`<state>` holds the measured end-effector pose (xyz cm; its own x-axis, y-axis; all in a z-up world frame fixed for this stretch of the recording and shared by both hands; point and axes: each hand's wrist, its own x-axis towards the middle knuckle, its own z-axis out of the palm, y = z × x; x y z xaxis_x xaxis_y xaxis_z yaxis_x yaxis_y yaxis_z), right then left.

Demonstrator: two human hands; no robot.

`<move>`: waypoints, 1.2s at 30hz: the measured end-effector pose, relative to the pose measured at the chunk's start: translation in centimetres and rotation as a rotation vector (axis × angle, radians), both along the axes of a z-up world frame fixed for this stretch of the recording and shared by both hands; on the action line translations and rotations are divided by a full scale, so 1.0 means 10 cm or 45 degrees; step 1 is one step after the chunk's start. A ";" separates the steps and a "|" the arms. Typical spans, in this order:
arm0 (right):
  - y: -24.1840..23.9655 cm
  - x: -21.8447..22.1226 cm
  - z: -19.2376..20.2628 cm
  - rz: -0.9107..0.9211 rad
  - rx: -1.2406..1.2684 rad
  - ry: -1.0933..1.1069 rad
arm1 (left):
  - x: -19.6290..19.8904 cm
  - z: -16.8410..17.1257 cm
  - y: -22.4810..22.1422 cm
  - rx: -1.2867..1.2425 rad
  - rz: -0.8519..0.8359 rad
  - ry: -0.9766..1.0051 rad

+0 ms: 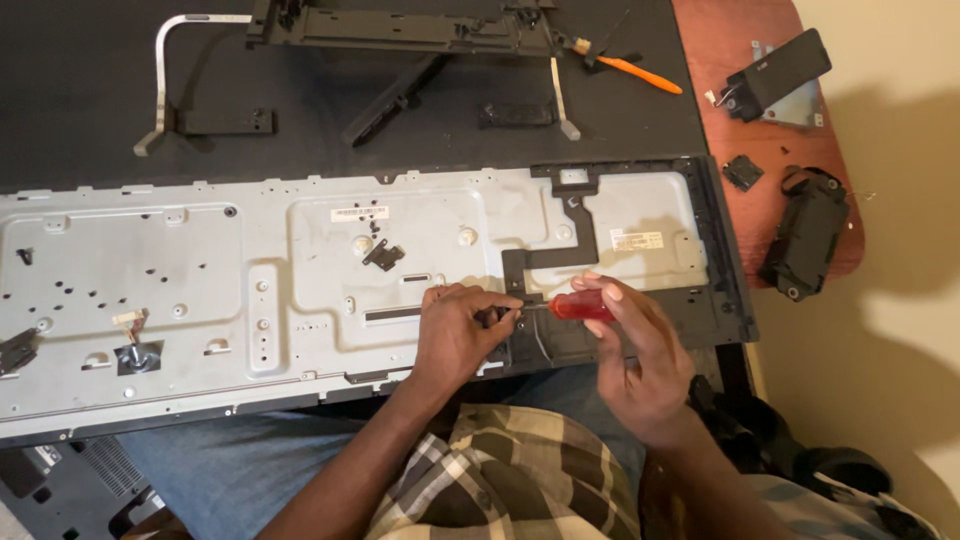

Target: The person disassembles the internal components of a television, removing internal panels and using a screwdriver to remove screws from the chassis.

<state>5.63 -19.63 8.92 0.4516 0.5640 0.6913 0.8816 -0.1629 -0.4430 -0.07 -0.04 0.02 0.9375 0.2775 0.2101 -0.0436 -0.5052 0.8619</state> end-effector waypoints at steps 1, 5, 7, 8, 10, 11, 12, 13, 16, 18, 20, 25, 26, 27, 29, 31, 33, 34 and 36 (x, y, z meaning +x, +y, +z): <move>-0.01 -0.02 0.05 -0.042 -0.048 0.004 | 0.00 0.00 0.00 -0.006 -0.002 0.023; 0.03 -0.02 0.08 -0.007 -0.042 0.033 | 0.00 0.01 0.00 -0.017 -0.008 0.048; 0.00 -0.01 0.04 -0.005 -0.056 0.035 | 0.00 0.02 0.01 -0.014 -0.011 0.076; -0.02 -0.01 0.01 -0.002 -0.053 0.044 | 0.00 0.03 0.01 -0.012 -0.013 0.089; -0.06 -0.01 -0.07 0.006 -0.046 0.064 | 0.00 0.05 0.01 -0.019 -0.015 0.093; -0.03 0.01 -0.14 0.054 0.006 0.044 | 0.01 0.07 0.01 -0.021 -0.017 0.095; 0.02 0.04 -0.22 0.102 0.058 0.023 | 0.01 0.08 0.01 -0.002 -0.019 0.123; 0.05 0.04 -0.26 0.151 0.108 0.003 | 0.01 0.09 0.01 0.017 -0.020 0.151; 0.04 -0.05 -0.19 0.287 -0.005 -0.007 | 0.02 0.08 0.01 0.053 -0.016 0.124; 0.01 -0.10 -0.07 0.256 -0.058 0.006 | 0.02 0.04 0.00 0.100 0.004 0.019; 0.03 -0.12 0.02 0.220 -0.075 0.040 | 0.02 0.00 -0.01 0.174 0.042 -0.141; 0.08 -0.15 0.12 0.092 -0.053 0.075 | 0.01 0.04 -0.01 0.197 0.007 -0.039; 0.08 -0.14 0.12 0.091 -0.047 0.070 | 0.01 0.03 -0.02 0.207 0.005 -0.064; 0.08 -0.14 0.11 0.088 -0.042 0.069 | 0.01 0.03 -0.01 0.227 0.007 -0.099; 0.08 -0.13 0.08 0.070 -0.019 0.056 | 0.02 0.01 -0.02 0.264 0.010 -0.167; 0.12 -0.09 0.03 0.045 0.019 0.033 | 0.03 -0.01 -0.03 0.260 0.008 -0.127; 0.08 -0.10 0.06 0.039 0.021 0.138 | 0.03 -0.01 -0.03 0.261 0.002 -0.106; 0.06 -0.10 0.08 0.036 0.022 0.189 | 0.03 -0.01 -0.03 0.263 -0.004 -0.106; 0.05 -0.13 0.08 0.092 0.036 0.303 | 0.02 -0.01 -0.04 0.277 -0.015 -0.114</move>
